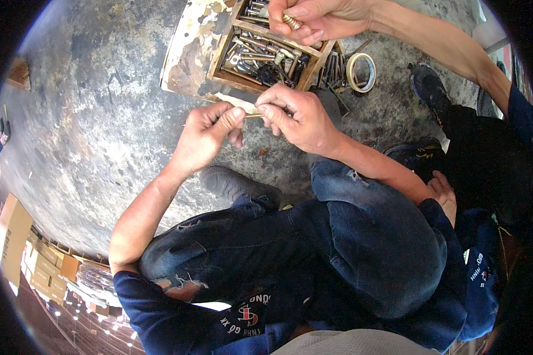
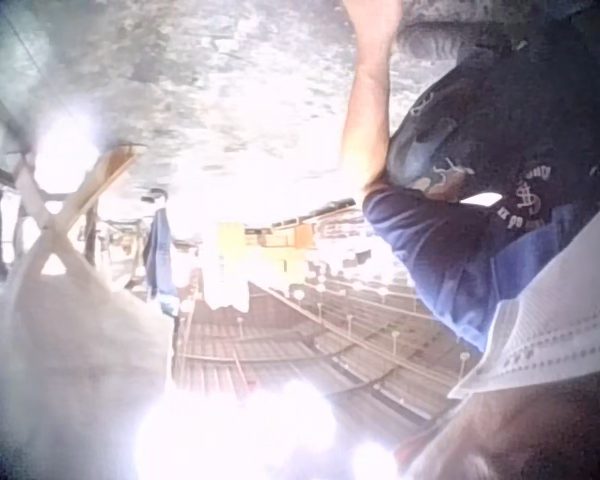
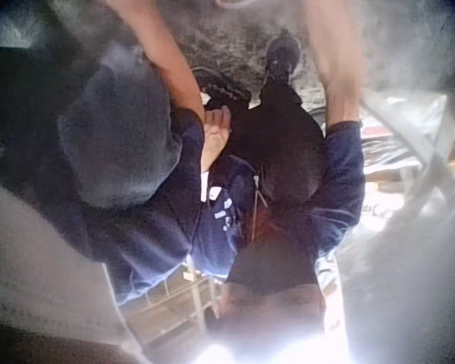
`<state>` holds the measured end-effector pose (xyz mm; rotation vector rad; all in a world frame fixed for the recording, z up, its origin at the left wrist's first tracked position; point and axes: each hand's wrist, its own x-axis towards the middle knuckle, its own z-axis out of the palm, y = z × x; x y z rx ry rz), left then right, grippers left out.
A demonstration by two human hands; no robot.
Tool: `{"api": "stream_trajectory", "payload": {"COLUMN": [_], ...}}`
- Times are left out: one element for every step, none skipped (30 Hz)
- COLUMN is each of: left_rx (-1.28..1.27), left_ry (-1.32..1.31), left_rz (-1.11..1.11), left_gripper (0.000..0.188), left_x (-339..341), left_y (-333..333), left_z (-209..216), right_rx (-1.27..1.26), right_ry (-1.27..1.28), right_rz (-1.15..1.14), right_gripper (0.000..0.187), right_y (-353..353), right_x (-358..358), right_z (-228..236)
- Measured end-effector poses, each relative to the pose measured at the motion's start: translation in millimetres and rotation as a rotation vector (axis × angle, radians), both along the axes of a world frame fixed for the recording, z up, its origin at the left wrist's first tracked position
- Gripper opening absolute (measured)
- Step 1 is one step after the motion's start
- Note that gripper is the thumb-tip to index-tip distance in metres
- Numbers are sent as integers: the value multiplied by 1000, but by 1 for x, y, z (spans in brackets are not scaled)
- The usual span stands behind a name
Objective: The person moves a wooden door panel and then sits on the floor to sort small metal hardware pieces from a wooden box. They pick up, inspect, and place screws and fasteners into different compartments of the box.
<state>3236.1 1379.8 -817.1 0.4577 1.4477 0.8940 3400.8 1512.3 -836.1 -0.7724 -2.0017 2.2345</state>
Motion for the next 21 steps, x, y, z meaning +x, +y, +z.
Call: {"api": "stream_trajectory", "payload": {"left_rx": [-60, -94, -129, -134, -176, -188, -190, -231, -263, -328, -188, -81, -19, 12, 144, 281, 425, 368, 320, 281, 227], "left_ry": [-110, -146, -182, -231, -298, -380, -458, -415, -370, -313, -46, 232, 512, 618, 755, 904, 1059, 1093, 1136, 1183, 1177], "left_rz": [30, 40, 52, 63, 108, 154, 209, 212, 226, 225, 142, 41, -72, -138, -209, -283, -358, -419, -476, -525, -572], "left_gripper": [42, 43, 44, 45, 43, 42, 40, 39, 38, 37, 35, 33, 31, 22, 22, 22, 22, 25, 28, 32, 34], "left_x": [-1, -2, -3, -4, -5, -6, -6, -7, -8, -8, -8, -10, -10, -13, -13, -15, -17, -18, -19, -19, -18], "left_y": [1, 1, 2, 2, 2, 2, 2, 1, 1, 0, 0, 2, 4, 6, 10, 18, 25, 32, 40, 47, 54], "left_z": [2, 3, 5, 6, 7, 8, 9, 9, 8, 7, 5, 2, -1, -3, -7, -13, -18, -22, -26, -30, -34], "right_rx": [101, 202, 278, 354, 432, 530, 626, 715, 624, 526, 426, 386, 295, 198, 82, 193, 292, 402, 518, 612, 675], "right_ry": [39, 78, 144, 211, 278, 336, 393, 412, 397, 342, 286, 188, 86, -30, -164, -240, -303, -350, -400, -414, -401], "right_rz": [7, 15, 12, 8, 3, 21, 41, 97, 85, 107, 128, 115, 82, 48, 27, 17, 53, 88, 120, 168, 189], "right_gripper": [11, 9, 8, 9, 10, 11, 11, 11, 11, 11, 11, 12, 13, 14, 15, 26, 36, 41, 47, 53, 53], "right_y": [-2, -4, -4, -4, -3, -1, 1, 2, 3, 3, 4, 4, 5, 6, 8, 13, 18, 23, 28, 34, 38], "right_x": [0, 1, 1, 1, 1, 0, -1, -1, -1, 0, 0, 0, 1, 1, 1, 0, -3, -7, -11, -18, -23], "right_z": [0, 0, 0, 1, 1, 0, 0, -1, -1, -2, -2, -3, -3, -4, -4, -6, -8, -10, -14, -19, -24]}}
